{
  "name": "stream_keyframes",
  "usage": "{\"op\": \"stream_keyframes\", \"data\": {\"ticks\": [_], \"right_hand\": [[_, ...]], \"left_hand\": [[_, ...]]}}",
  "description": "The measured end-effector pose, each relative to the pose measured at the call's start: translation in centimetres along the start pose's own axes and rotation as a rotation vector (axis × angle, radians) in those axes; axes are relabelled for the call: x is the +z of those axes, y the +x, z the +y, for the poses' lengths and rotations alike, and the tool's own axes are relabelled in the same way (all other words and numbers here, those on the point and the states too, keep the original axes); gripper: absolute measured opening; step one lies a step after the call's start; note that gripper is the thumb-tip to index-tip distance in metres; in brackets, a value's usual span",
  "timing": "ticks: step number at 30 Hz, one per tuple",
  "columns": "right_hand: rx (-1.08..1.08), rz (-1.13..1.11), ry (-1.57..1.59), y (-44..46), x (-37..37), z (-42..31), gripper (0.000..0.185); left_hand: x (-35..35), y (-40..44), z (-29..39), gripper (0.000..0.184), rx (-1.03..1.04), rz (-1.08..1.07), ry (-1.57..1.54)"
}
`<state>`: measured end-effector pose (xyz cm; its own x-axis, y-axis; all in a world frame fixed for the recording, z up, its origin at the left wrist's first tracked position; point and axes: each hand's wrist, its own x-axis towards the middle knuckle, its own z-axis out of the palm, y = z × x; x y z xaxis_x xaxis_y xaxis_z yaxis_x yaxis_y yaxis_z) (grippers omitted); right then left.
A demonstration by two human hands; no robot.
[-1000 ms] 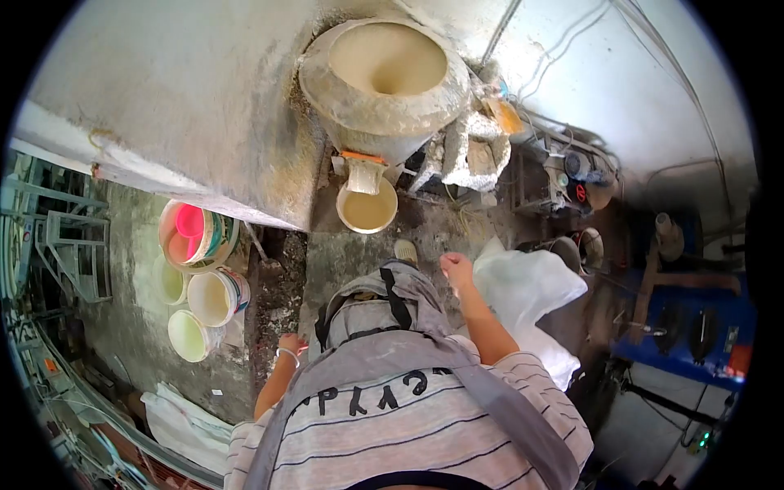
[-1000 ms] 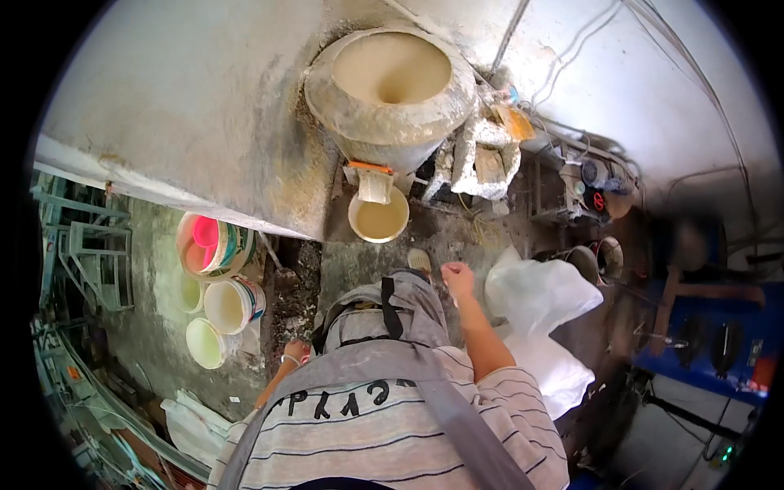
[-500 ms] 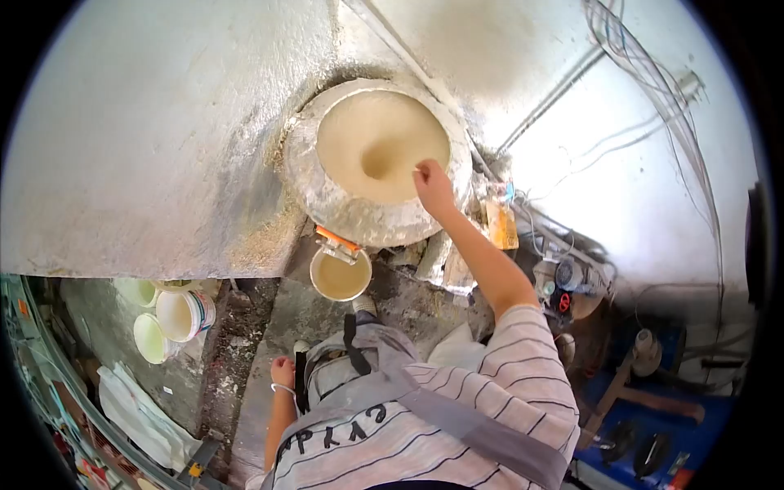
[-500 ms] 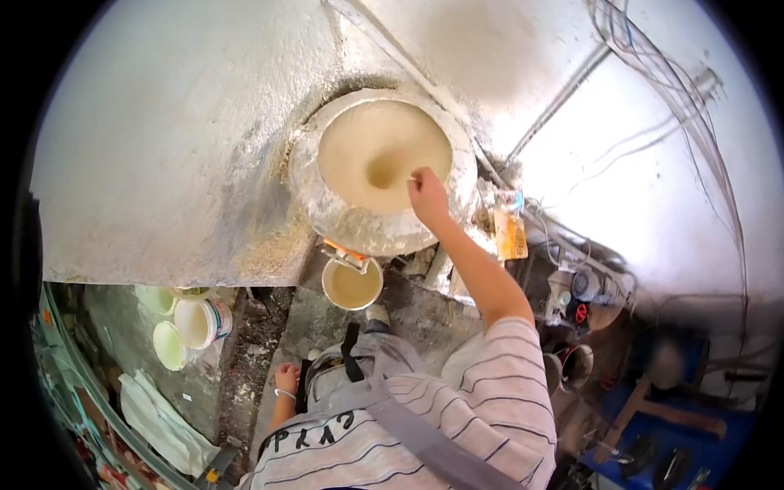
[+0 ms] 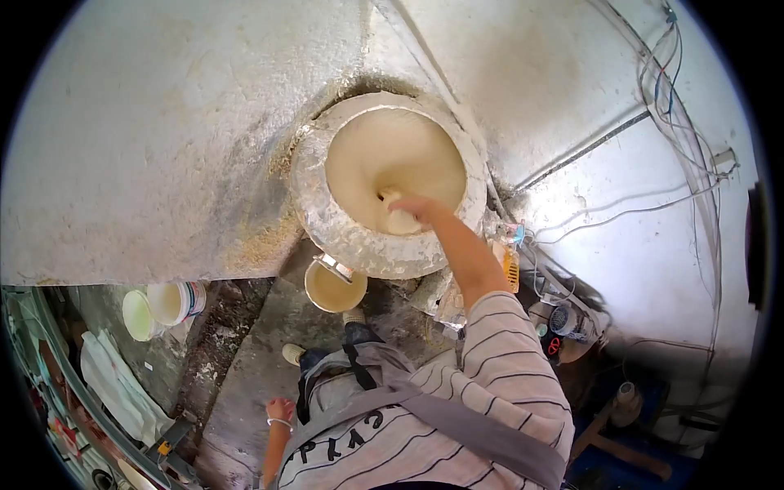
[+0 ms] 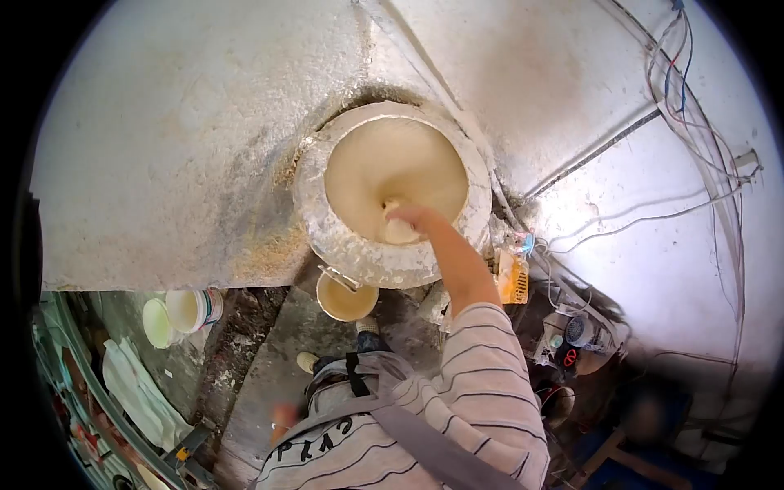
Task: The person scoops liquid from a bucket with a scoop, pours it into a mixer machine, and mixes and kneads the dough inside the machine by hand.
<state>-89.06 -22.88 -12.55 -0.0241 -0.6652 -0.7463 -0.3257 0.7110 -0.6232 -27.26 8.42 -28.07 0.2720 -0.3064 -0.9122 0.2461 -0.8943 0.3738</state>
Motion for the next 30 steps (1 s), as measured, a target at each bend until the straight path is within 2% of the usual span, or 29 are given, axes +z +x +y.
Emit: {"op": "stream_keyframes", "data": {"ticks": [2, 5, 8, 9, 10, 11, 12, 13, 14, 15, 17, 18, 20, 21, 23, 25, 27, 29, 30], "right_hand": [[-0.246, -0.071, 0.244, -0.7, -3.1, -1.5, 0.043], [-0.339, 0.296, -0.534, -5.7, -5.2, -7.0, 0.039], [-0.531, 0.307, -0.883, -9.4, -4.6, -8.2, 0.039], [-0.666, 0.458, -0.904, -9.9, -4.7, -8.3, 0.039], [-0.799, 0.612, -0.92, -10.3, -4.9, -8.3, 0.04], [-0.93, 0.764, -0.931, -10.5, -5.0, -8.2, 0.041], [-0.931, 0.683, -0.914, -9.8, -4.9, -7.5, 0.041], [-0.933, 0.601, -0.896, -8.2, -4.6, -6.1, 0.042], [-0.932, 0.517, -0.873, -6.8, -4.2, -4.8, 0.044], [-0.812, 0.534, -0.873, -5.8, -4.1, -4.2, 0.044], [-0.577, 0.557, -0.877, -3.7, -4.1, -3.4, 0.044], [-0.427, 0.406, -0.775, -1.3, -3.7, -2.1, 0.047], [-0.126, 0.109, -0.565, 3.5, -2.6, 0.6, 0.052], [-0.08, 0.153, -0.766, -1.1, 0.6, -1.8, 0.054], [0.007, 0.187, -0.702, -2.6, 3.7, -2.8, 0.055], [0.101, 0.148, -0.176, 5.7, 2.7, 2.9, 0.054], [-0.152, -0.045, 0.223, 0.6, 0.7, -1.7, 0.054], [-0.26, 0.059, 0.179, 1.8, -2.0, -4.4, 0.055], [-0.283, 0.112, -0.111, -1.2, -2.3, -7.9, 0.053]], "left_hand": [[0.5, 0.9, -0.7, 0.012, -0.024, -0.016, -0.015], [1.5, 2.7, -0.9, 0.012, -0.022, -0.065, -0.042], [1.8, 5.4, -1.0, 0.013, 0.097, -0.183, 0.009], [1.5, 5.8, -0.7, 0.014, 0.45, -0.276, 0.316], [1.2, 6.1, -0.3, 0.015, 0.835, -0.261, 0.577], [1.1, 6.4, -0.5, 0.016, 0.948, -0.275, 0.65], [1.1, 6.5, -0.7, 0.017, 1.065, -0.282, 0.717], [1.5, 6.5, -0.9, 0.018, 0.931, -0.27, 0.57], [1.1, 6.4, -1.0, 0.019, 0.884, -0.267, 0.522], [0.8, 6.3, -1.1, 0.02, 0.838, -0.262, 0.473], [1.5, 3.8, -0.1, 0.018, 0.367, -0.146, 0.19], [1.7, 2.7, 0.2, 0.017, 0.261, -0.094, 0.115], [1.8, 0.7, -0.2, 0.015, 0.163, -0.035, 0.046], [1.6, -0.1, -0.5, 0.015, 0.136, -0.019, 0.03], [1.3, -0.7, -1.3, 0.013, 0.091, 0.001, 0.007], [0.7, -0.6, -2.2, 0.013, 0.051, 0.016, -0.011], [0.1, 0.1, -3.0, 0.013, 0.017, 0.017, -0.022], [-0.2, 0.5, -2.4, 0.013, 0.024, 0.016, 0.03], [-0.2, 0.4, -1.4, 0.013, 0.039, 0.021, 0.084]]}}
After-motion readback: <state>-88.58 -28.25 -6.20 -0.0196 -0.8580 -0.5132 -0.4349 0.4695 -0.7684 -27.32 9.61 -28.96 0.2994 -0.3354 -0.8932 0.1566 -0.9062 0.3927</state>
